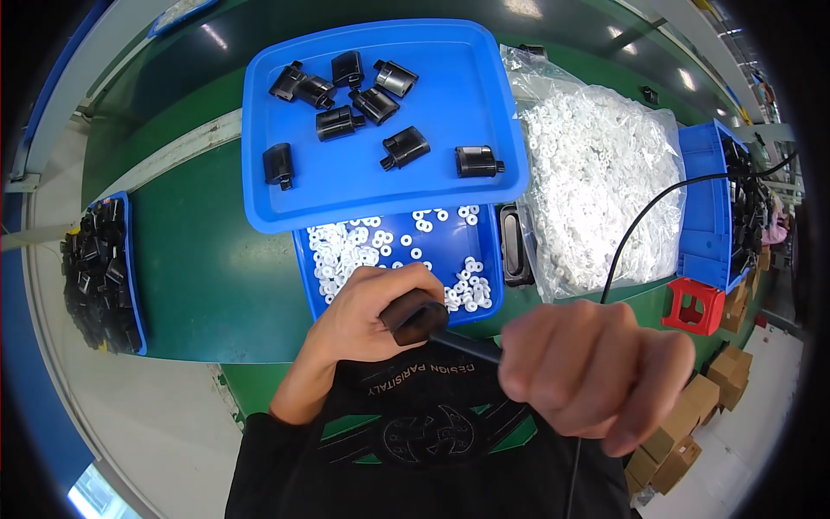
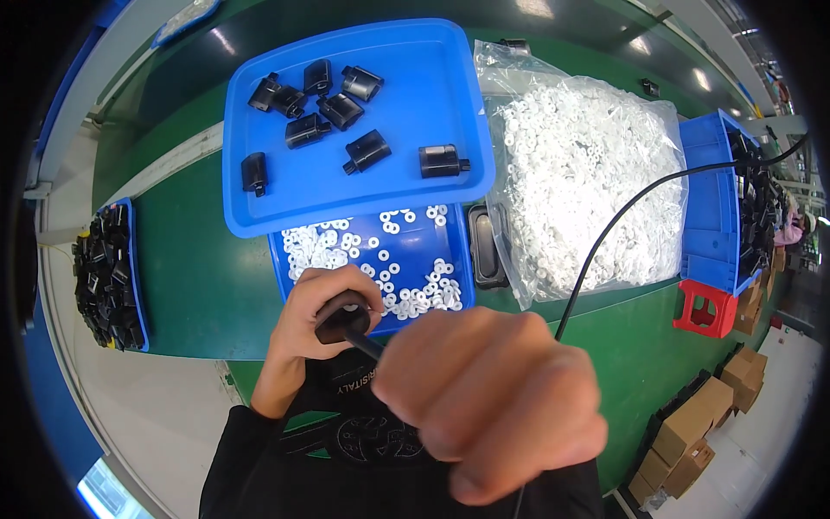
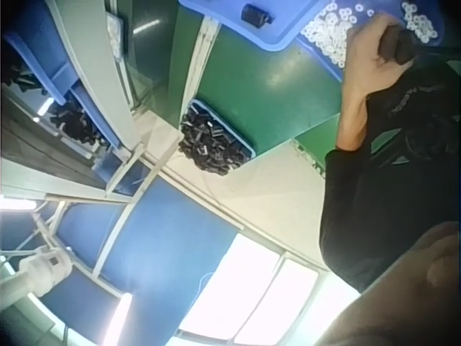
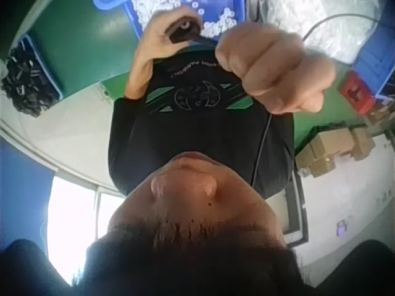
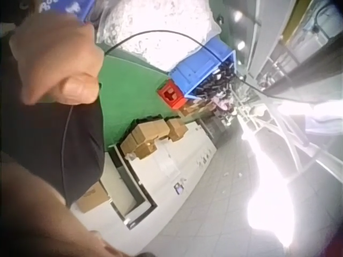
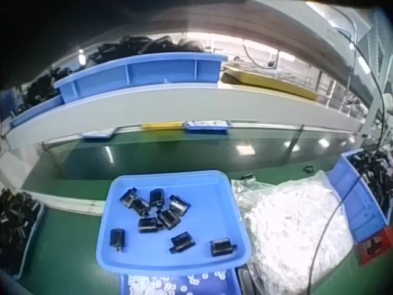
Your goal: The person assembles electronic device components by inserting a white ring into each plastic casing by hand, securing it with a corded tool, and setting the completed parts aside.
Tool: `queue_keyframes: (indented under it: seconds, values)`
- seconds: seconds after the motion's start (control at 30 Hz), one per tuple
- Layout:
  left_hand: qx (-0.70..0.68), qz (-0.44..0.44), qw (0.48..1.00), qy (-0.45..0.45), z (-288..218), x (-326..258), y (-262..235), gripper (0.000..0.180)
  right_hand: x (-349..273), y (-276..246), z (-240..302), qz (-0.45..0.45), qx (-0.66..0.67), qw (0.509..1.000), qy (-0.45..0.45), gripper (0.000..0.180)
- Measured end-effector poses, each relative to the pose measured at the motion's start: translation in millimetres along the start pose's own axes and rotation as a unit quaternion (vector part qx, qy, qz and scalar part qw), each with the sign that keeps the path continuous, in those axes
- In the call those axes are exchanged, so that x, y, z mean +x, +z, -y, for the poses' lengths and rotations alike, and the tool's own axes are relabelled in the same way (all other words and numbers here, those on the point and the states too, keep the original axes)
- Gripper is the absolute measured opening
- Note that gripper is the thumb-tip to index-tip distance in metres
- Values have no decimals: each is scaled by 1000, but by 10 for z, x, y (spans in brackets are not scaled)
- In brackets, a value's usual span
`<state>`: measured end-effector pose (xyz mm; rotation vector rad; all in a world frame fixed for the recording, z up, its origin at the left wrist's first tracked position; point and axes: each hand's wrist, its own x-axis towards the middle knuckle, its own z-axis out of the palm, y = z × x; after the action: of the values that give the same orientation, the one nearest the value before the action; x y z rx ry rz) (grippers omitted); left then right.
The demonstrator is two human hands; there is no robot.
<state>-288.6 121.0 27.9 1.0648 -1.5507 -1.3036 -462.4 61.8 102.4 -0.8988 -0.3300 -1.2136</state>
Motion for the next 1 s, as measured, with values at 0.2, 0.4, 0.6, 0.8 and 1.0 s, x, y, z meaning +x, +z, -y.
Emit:
queue_keyframes:
  seconds: [0.2, 0.4, 0.6, 0.8, 1.0]
  values:
    - [-14, -19, 999, 38, 3, 17, 27, 33, -111, 56, -118, -74, -130, 983, 106, 34]
    - [-9, -8, 1000, 26, 33, -4, 16, 34, -132, 1, -196, -67, -104, 987, 103, 36]
    - [-9, -4, 999, 43, 8, -8, 22, 33, -157, 50, -218, -86, -111, 986, 95, 36]
    - [2, -12, 999, 45, -2, -46, 4, 32, -231, -151, -282, -27, -101, 986, 127, 36]
    - [-13, -6, 999, 37, -71, -1, -16, 27, -262, -79, -377, 5, -162, 985, 59, 40]
